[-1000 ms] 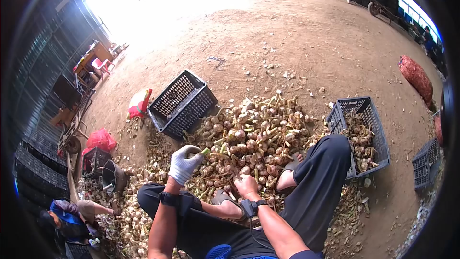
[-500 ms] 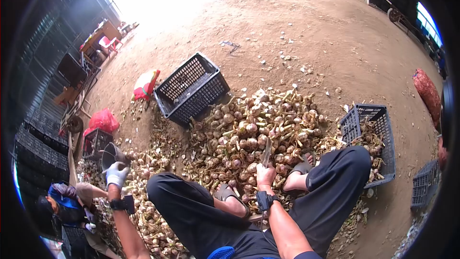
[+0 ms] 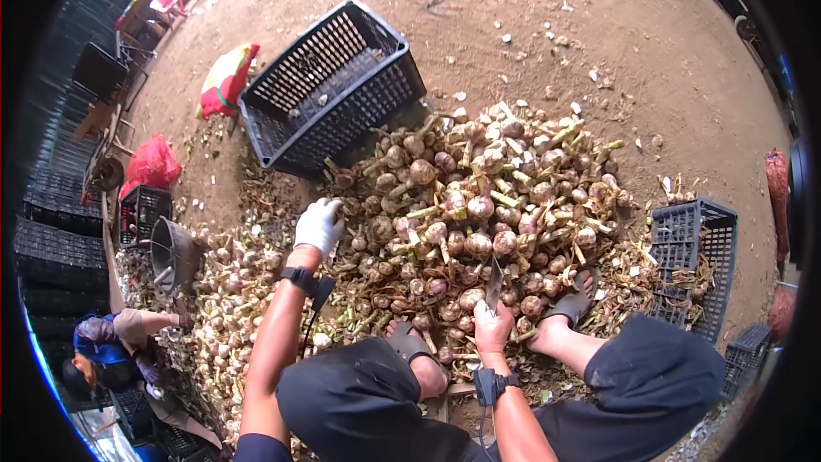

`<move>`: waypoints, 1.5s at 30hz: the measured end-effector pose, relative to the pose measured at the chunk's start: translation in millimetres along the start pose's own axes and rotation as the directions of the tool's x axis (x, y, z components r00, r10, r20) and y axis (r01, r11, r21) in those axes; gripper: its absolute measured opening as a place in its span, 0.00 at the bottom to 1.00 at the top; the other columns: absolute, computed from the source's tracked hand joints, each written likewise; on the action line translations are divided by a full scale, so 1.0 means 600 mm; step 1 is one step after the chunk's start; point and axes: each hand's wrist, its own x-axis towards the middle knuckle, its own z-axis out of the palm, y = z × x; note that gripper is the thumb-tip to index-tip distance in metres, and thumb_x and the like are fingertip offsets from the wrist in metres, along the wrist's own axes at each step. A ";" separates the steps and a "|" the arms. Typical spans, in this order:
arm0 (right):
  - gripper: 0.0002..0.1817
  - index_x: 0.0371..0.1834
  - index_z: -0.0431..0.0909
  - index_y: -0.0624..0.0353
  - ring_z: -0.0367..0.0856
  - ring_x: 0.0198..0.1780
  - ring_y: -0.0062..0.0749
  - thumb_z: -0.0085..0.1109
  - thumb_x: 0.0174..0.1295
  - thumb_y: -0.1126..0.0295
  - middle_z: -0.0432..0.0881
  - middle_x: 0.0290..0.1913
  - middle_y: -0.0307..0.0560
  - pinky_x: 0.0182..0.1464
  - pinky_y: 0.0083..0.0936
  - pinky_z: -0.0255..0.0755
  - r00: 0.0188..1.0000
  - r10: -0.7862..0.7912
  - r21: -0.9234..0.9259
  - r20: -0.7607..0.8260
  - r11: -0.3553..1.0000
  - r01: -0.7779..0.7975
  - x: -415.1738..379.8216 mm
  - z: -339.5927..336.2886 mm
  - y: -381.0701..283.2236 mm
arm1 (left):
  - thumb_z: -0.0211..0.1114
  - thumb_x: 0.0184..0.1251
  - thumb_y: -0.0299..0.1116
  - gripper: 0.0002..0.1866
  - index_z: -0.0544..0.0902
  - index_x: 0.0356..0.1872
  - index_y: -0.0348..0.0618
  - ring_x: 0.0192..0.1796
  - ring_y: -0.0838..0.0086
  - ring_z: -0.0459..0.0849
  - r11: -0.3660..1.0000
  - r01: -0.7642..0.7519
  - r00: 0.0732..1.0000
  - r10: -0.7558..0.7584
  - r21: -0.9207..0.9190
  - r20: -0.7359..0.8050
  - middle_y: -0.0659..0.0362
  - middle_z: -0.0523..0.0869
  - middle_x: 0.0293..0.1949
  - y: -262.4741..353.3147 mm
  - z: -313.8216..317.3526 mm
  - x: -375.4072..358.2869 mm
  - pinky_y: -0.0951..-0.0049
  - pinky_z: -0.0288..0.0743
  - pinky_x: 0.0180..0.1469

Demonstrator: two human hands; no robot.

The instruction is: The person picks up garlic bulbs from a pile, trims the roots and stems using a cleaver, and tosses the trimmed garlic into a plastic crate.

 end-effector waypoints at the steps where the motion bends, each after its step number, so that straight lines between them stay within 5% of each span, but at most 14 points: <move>1: 0.11 0.24 0.77 0.64 0.74 0.21 0.18 0.63 0.61 0.70 0.74 0.17 0.36 0.25 0.26 0.68 0.999 0.041 0.012 0.021 0.999 -0.041 -0.001 0.000 0.005 | 0.69 0.56 0.35 0.21 0.81 0.53 0.50 0.51 0.54 0.81 0.993 -0.012 0.998 0.005 0.115 0.059 0.53 0.83 0.47 0.006 0.022 0.018 0.58 0.78 0.52; 6: 0.12 0.24 0.78 0.65 0.75 0.22 0.18 0.63 0.62 0.69 0.76 0.19 0.35 0.26 0.24 0.71 0.991 0.112 0.010 0.074 0.994 -0.113 0.006 -0.002 0.010 | 0.63 0.60 0.32 0.15 0.81 0.49 0.50 0.50 0.59 0.82 0.881 0.038 0.984 -0.116 0.471 0.138 0.56 0.83 0.46 0.025 0.092 0.084 0.57 0.78 0.47; 11: 0.12 0.26 0.78 0.66 0.76 0.23 0.18 0.62 0.65 0.69 0.79 0.23 0.36 0.28 0.23 0.75 0.977 0.176 0.085 0.122 0.979 -0.187 0.012 -0.007 0.021 | 0.62 0.63 0.31 0.16 0.79 0.53 0.49 0.51 0.57 0.83 0.874 0.107 0.938 -0.247 0.474 0.244 0.53 0.83 0.48 -0.020 0.154 0.095 0.56 0.80 0.48; 13: 0.11 0.28 0.79 0.66 0.77 0.24 0.19 0.62 0.66 0.69 0.80 0.25 0.37 0.28 0.23 0.78 0.968 0.215 0.142 0.126 0.962 -0.232 0.012 -0.006 0.017 | 0.68 0.57 0.32 0.23 0.77 0.56 0.46 0.54 0.51 0.82 0.918 0.330 0.880 -0.384 0.220 0.279 0.49 0.82 0.52 -0.030 0.161 0.080 0.54 0.79 0.53; 16: 0.11 0.29 0.79 0.67 0.77 0.24 0.19 0.62 0.66 0.70 0.80 0.25 0.37 0.28 0.23 0.80 0.966 0.225 0.192 0.128 0.950 -0.247 0.012 -0.004 -0.003 | 0.73 0.51 0.31 0.31 0.75 0.59 0.44 0.56 0.45 0.80 0.916 0.380 0.884 -0.401 0.131 0.241 0.45 0.79 0.55 -0.059 0.192 0.059 0.53 0.78 0.56; 21: 0.11 0.29 0.79 0.67 0.78 0.24 0.18 0.62 0.66 0.69 0.80 0.25 0.38 0.27 0.23 0.80 0.979 0.168 0.125 0.114 0.975 -0.182 0.009 0.002 0.009 | 0.66 0.55 0.30 0.19 0.84 0.51 0.44 0.52 0.47 0.83 0.855 0.478 0.874 -0.438 -0.202 0.213 0.43 0.86 0.47 -0.076 0.171 -0.003 0.59 0.79 0.55; 22: 0.10 0.28 0.80 0.67 0.76 0.23 0.17 0.62 0.64 0.71 0.80 0.24 0.37 0.27 0.23 0.74 0.975 0.201 0.189 0.092 0.958 -0.215 0.008 0.006 -0.008 | 0.69 0.53 0.29 0.22 0.83 0.52 0.41 0.49 0.55 0.87 0.828 0.480 0.876 -0.436 -0.290 0.207 0.47 0.88 0.46 -0.067 0.151 -0.019 0.63 0.79 0.54; 24: 0.09 0.27 0.80 0.66 0.75 0.23 0.16 0.62 0.62 0.73 0.80 0.22 0.36 0.26 0.24 0.69 0.973 0.220 0.268 0.073 0.935 -0.231 0.006 0.010 -0.028 | 0.71 0.53 0.28 0.24 0.81 0.55 0.38 0.45 0.67 0.87 0.562 0.525 0.845 -0.433 -0.639 0.313 0.54 0.88 0.45 -0.062 0.120 -0.038 0.68 0.82 0.47; 25: 0.09 0.27 0.80 0.66 0.74 0.23 0.16 0.62 0.62 0.73 0.80 0.22 0.36 0.26 0.24 0.69 0.981 0.179 0.280 0.074 0.940 -0.193 0.007 0.013 -0.033 | 0.71 0.57 0.27 0.25 0.79 0.58 0.37 0.41 0.75 0.86 0.277 0.587 0.788 -0.411 -0.761 0.458 0.59 0.87 0.44 -0.026 0.060 -0.037 0.74 0.83 0.39; 28: 0.08 0.28 0.81 0.66 0.74 0.23 0.18 0.62 0.62 0.72 0.81 0.22 0.36 0.26 0.25 0.68 0.984 0.158 0.298 0.087 0.938 -0.177 0.003 0.001 -0.115 | 0.69 0.61 0.28 0.21 0.79 0.56 0.37 0.32 0.79 0.83 0.165 0.537 0.827 -0.298 -0.827 0.477 0.60 0.87 0.43 0.032 -0.057 -0.043 0.78 0.81 0.31; 31: 0.07 0.28 0.80 0.63 0.73 0.21 0.20 0.64 0.61 0.72 0.79 0.20 0.45 0.26 0.27 0.67 0.991 -0.120 0.181 0.056 0.978 0.108 -0.003 -0.005 -0.161 | 0.71 0.60 0.30 0.20 0.80 0.54 0.39 0.35 0.83 0.81 0.368 0.444 0.893 -0.252 -0.817 0.371 0.64 0.86 0.40 0.080 -0.171 -0.050 0.78 0.78 0.37; 33: 0.09 0.25 0.77 0.63 0.76 0.21 0.35 0.65 0.60 0.72 0.77 0.21 0.52 0.26 0.33 0.67 0.970 -0.238 0.108 0.037 0.966 0.233 -0.010 -0.012 -0.200 | 0.74 0.57 0.31 0.20 0.82 0.50 0.39 0.39 0.85 0.80 0.558 0.318 0.948 -0.174 -0.766 0.266 0.65 0.86 0.40 0.110 -0.242 -0.053 0.78 0.78 0.42; 40: 0.08 0.26 0.75 0.61 0.78 0.26 0.49 0.67 0.53 0.73 0.77 0.27 0.54 0.28 0.36 0.70 0.788 -0.614 0.189 0.041 0.779 0.597 -0.075 -0.064 -0.352 | 0.77 0.50 0.32 0.21 0.83 0.46 0.39 0.40 0.83 0.81 0.767 -0.018 0.999 0.036 -0.642 0.015 0.62 0.87 0.37 0.268 -0.448 -0.141 0.75 0.79 0.46; 45: 0.14 0.33 0.75 0.59 0.80 0.30 0.53 0.64 0.53 0.60 0.75 0.31 0.54 0.30 0.42 0.72 0.567 -0.822 0.182 0.058 0.567 0.803 -0.103 -0.105 -0.388 | 0.75 0.48 0.26 0.22 0.81 0.48 0.41 0.39 0.80 0.84 0.762 -0.113 0.993 0.098 -0.638 -0.059 0.60 0.87 0.35 0.346 -0.424 -0.212 0.74 0.80 0.45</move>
